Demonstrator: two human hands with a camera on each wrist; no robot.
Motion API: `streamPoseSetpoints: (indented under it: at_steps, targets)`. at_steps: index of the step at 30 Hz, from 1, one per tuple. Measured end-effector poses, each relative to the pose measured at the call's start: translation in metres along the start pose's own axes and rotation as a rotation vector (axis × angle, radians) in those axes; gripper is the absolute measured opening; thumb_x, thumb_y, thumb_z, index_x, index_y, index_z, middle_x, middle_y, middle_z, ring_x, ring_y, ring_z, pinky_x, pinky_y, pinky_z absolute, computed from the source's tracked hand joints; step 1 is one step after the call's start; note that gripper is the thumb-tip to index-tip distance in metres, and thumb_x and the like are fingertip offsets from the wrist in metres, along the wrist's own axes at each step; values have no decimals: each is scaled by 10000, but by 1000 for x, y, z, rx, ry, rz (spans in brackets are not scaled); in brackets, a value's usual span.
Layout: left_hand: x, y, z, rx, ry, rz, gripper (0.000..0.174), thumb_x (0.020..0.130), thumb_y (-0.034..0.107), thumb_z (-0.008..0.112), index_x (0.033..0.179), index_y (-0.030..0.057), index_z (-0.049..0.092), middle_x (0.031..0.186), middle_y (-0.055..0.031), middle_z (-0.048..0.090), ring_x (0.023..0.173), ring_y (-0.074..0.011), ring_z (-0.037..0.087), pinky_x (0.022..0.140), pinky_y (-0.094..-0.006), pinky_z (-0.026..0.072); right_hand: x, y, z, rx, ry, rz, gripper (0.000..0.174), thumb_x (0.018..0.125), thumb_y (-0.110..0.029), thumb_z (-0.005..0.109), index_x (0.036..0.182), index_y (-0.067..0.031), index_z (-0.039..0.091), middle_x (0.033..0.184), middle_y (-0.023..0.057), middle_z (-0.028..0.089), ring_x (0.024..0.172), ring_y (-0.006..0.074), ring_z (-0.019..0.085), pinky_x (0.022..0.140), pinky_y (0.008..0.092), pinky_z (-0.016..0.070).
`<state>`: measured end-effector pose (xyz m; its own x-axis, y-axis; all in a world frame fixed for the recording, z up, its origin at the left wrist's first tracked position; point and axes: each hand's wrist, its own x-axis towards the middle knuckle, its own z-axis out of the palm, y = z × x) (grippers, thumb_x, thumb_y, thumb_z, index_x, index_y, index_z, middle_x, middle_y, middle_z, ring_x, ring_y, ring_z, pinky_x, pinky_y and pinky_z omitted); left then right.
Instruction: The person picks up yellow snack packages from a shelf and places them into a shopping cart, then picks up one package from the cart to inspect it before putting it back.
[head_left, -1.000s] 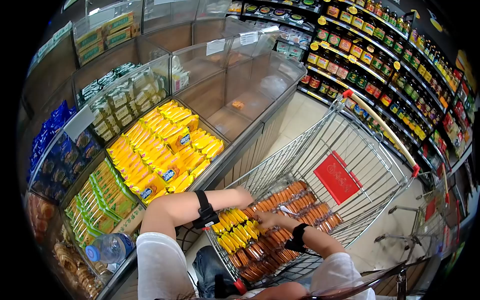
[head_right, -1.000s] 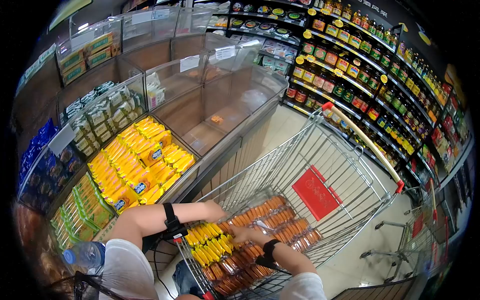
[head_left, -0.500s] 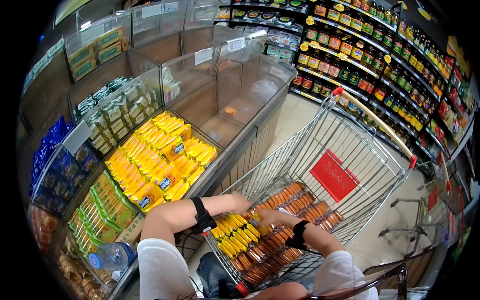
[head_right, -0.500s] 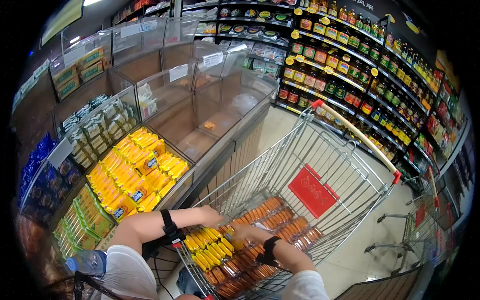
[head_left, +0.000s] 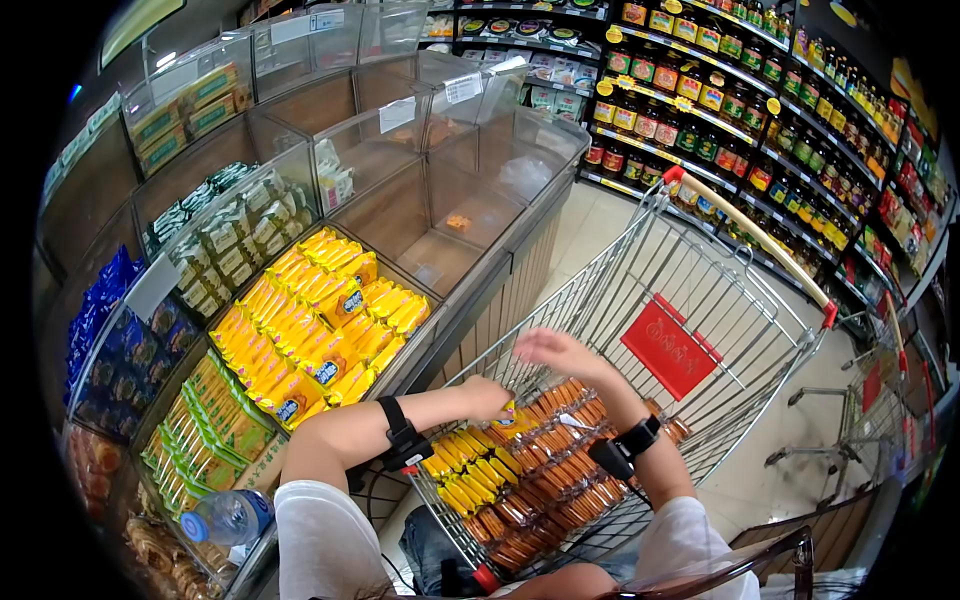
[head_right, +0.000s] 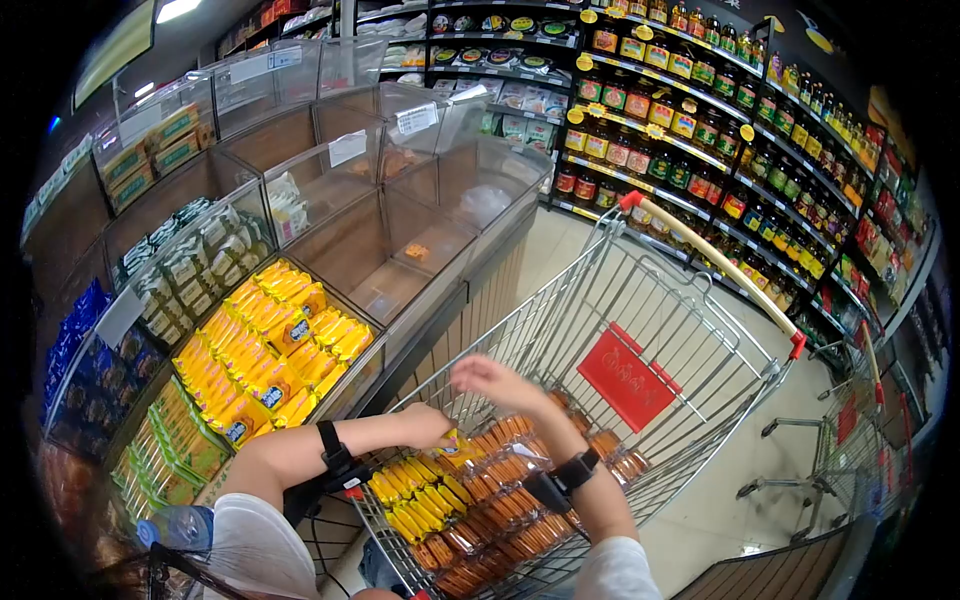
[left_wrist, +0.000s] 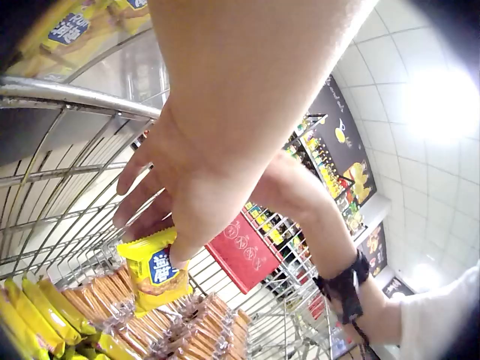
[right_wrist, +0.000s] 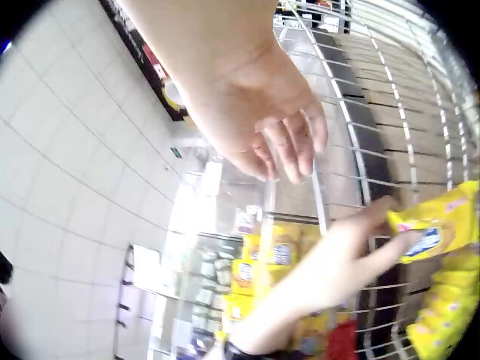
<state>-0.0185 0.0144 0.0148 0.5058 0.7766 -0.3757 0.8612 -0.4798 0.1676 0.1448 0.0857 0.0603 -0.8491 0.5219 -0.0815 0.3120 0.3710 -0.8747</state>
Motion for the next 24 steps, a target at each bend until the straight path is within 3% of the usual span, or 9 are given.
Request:
streamPoseSetpoints:
  at_steps: [2,3,5,13,15,16,19,22,24]
  targets:
    - [-1,1,0,13,-16,-30,369,794,412,469,962,91,540,798,-120,603,771,-288,584,642,-410,444,-5,-22,-16,466,48,-139,282,846,-220,495,1068,-46,485,1011,77,557,918,162,536,846,317,421]
    - [-1,2,0,26,-29,-57,361,792,398,478,976,92,534,824,-103,606,799,-272,583,666,-405,434,-8,-31,-20,467,48,-136,282,846,-220,495,1068,-46,485,1011,77,557,918,162,536,846,317,421]
    - [3,-1,6,73,-36,-38,349,792,388,479,978,98,533,825,-98,606,797,-263,584,687,-396,421,-16,-45,-27,811,70,-285,256,853,-188,480,1057,-35,482,1005,103,555,916,156,535,841,309,422]
    - [1,-7,10,122,9,11,312,785,351,495,973,106,538,808,-90,613,777,-244,591,708,-389,399,-37,-84,-15,1019,-165,-495,280,875,-208,424,1073,-19,483,1035,125,527,914,175,516,824,305,408]
    - [1,-6,8,165,-15,4,308,778,347,500,955,100,551,782,-92,617,746,-245,600,673,-396,415,-52,-108,-3,956,-106,-575,363,836,-362,440,972,-38,533,1007,158,494,832,205,502,757,288,395]
    - [1,-5,4,170,-15,14,308,778,347,500,955,100,551,782,-92,617,746,-245,600,673,-396,415,-62,-125,5,915,-143,-680,426,827,-438,398,930,-56,558,1049,184,447,883,232,467,765,307,376]
    - [-3,1,-3,146,-59,-17,298,768,338,502,927,94,567,781,-96,621,735,-246,608,673,-402,431,-98,-152,24,928,-428,-693,524,813,-535,380,903,-61,583,1187,236,323,1130,350,323,826,401,327]
    - [-1,-3,10,204,11,3,294,768,329,500,916,85,568,797,-101,619,760,-248,604,676,-408,432,-108,-158,36,1025,-690,-783,561,786,-575,402,983,-83,587,1277,284,188,1213,378,162,906,438,222]
    - [0,-6,15,219,4,24,293,768,327,500,915,82,568,803,-103,618,769,-250,601,684,-409,429,-113,-156,42,1089,-723,-794,560,785,-575,405,988,-85,583,1281,291,169,1215,379,151,906,441,214]
